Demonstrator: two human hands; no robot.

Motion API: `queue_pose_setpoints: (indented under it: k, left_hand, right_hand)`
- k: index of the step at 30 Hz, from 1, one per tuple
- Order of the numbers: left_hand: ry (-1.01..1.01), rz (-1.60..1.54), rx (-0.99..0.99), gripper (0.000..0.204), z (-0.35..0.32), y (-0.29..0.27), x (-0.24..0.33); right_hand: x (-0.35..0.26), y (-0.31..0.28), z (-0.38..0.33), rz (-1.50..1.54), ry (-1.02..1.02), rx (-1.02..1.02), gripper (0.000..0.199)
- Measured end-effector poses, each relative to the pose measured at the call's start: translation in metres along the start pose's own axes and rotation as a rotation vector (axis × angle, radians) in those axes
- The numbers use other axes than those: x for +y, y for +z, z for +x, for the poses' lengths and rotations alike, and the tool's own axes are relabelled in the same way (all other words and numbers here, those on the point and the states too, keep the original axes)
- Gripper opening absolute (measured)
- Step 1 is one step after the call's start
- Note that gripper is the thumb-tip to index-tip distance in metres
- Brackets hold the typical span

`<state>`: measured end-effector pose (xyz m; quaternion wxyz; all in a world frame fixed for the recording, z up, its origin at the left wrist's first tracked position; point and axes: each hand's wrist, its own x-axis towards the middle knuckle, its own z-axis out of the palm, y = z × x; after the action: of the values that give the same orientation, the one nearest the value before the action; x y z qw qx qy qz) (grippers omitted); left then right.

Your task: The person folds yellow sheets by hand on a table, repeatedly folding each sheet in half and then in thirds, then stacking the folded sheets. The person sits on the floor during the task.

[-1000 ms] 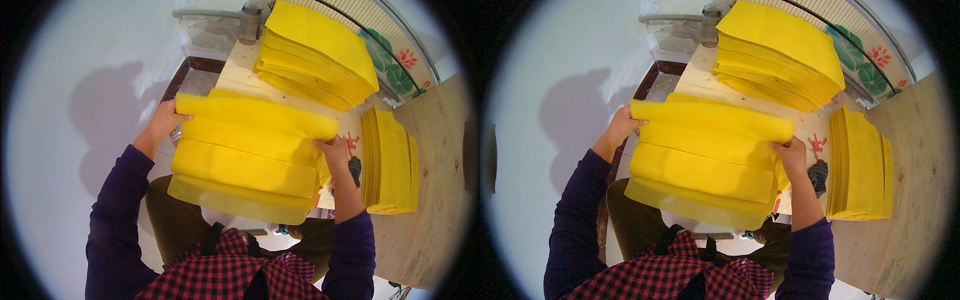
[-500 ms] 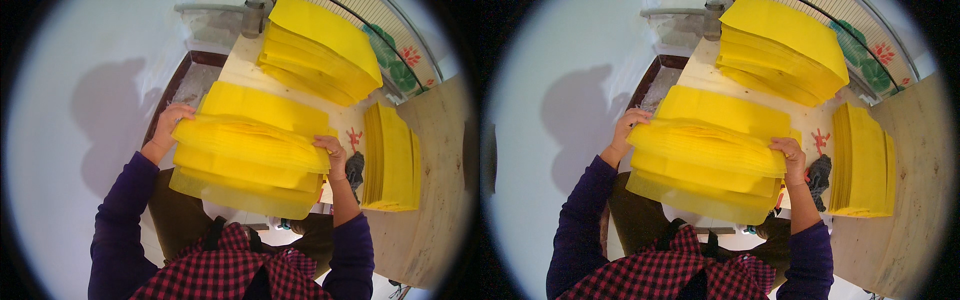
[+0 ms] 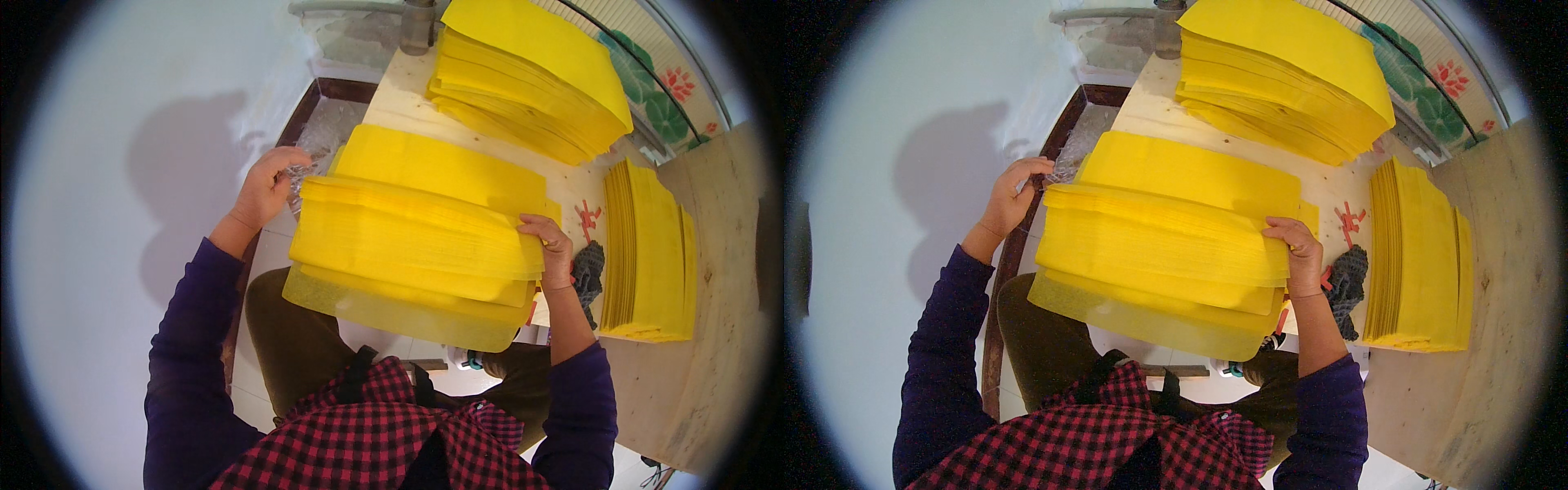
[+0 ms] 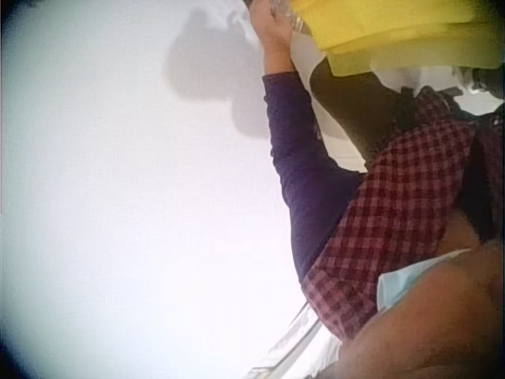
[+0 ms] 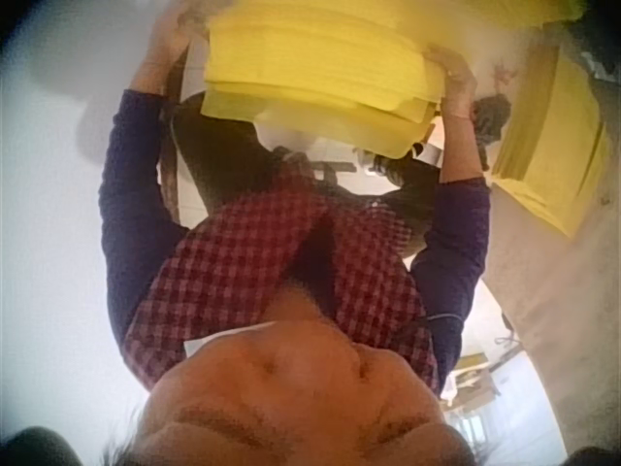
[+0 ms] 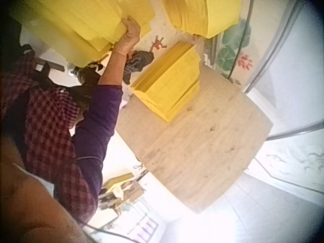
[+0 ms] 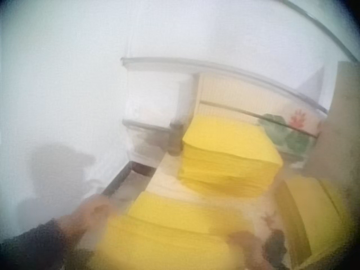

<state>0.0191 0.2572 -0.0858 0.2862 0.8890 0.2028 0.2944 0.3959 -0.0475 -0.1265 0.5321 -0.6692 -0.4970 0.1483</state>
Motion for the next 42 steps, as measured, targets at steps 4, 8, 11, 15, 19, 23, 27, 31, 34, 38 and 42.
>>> queue_pose_setpoints:
  k: [4, 8, 11, 15, 19, 23, 27, 31, 34, 38, 42]
  left_hand:
    - [0.074, 0.049, -0.037, 0.035, 0.015, 0.025, 0.037]
    - [0.039, 0.237, -0.231, 0.045, 0.018, 0.07, 0.08]
    - [0.004, 0.386, -0.287, 0.051, 0.018, 0.096, 0.097]
    - [-0.022, 0.448, -0.336, 0.055, 0.017, 0.108, 0.102]
    - [-0.03, 0.45, -0.348, 0.054, 0.017, 0.111, 0.102]
    - [-0.034, 0.444, -0.346, 0.052, 0.019, 0.113, 0.103]
    - [-0.012, 0.41, -0.332, 0.049, 0.018, 0.116, 0.098]
    - [0.027, 0.392, -0.32, 0.045, 0.017, 0.119, 0.089]
    - [0.067, 0.357, -0.306, 0.043, 0.015, 0.121, 0.082]
    - [0.086, 0.32, -0.276, 0.041, 0.013, 0.122, 0.079]
    - [0.085, 0.313, -0.258, 0.04, 0.012, 0.123, 0.078]
  right_hand:
    - [0.0, 0.001, -0.001, -0.007, -0.058, 0.003, 0.023]
    - [0.001, 0.003, -0.002, -0.021, -0.067, 0.008, 0.022]
    - [0.001, 0.002, -0.005, -0.023, -0.049, -0.014, 0.022]
    - [-0.004, 0.003, -0.01, 0.014, -0.032, -0.022, 0.026]
    - [-0.011, 0.014, -0.011, 0.531, 0.343, 0.087, 0.031]
    - [-0.016, 0.02, -0.011, 0.319, 0.301, 0.069, 0.037]
    - [-0.02, 0.01, -0.013, -0.103, 0.076, -0.079, 0.048]
    - [-0.03, 0.0, -0.014, -0.346, -0.064, -0.15, 0.068]
    - [-0.044, -0.009, -0.014, -0.518, -0.031, -0.228, 0.069]
    - [-0.064, -0.019, -0.018, -0.462, 0.106, -0.23, 0.065]
    - [-0.076, -0.017, -0.029, 0.032, 0.385, -0.002, 0.053]
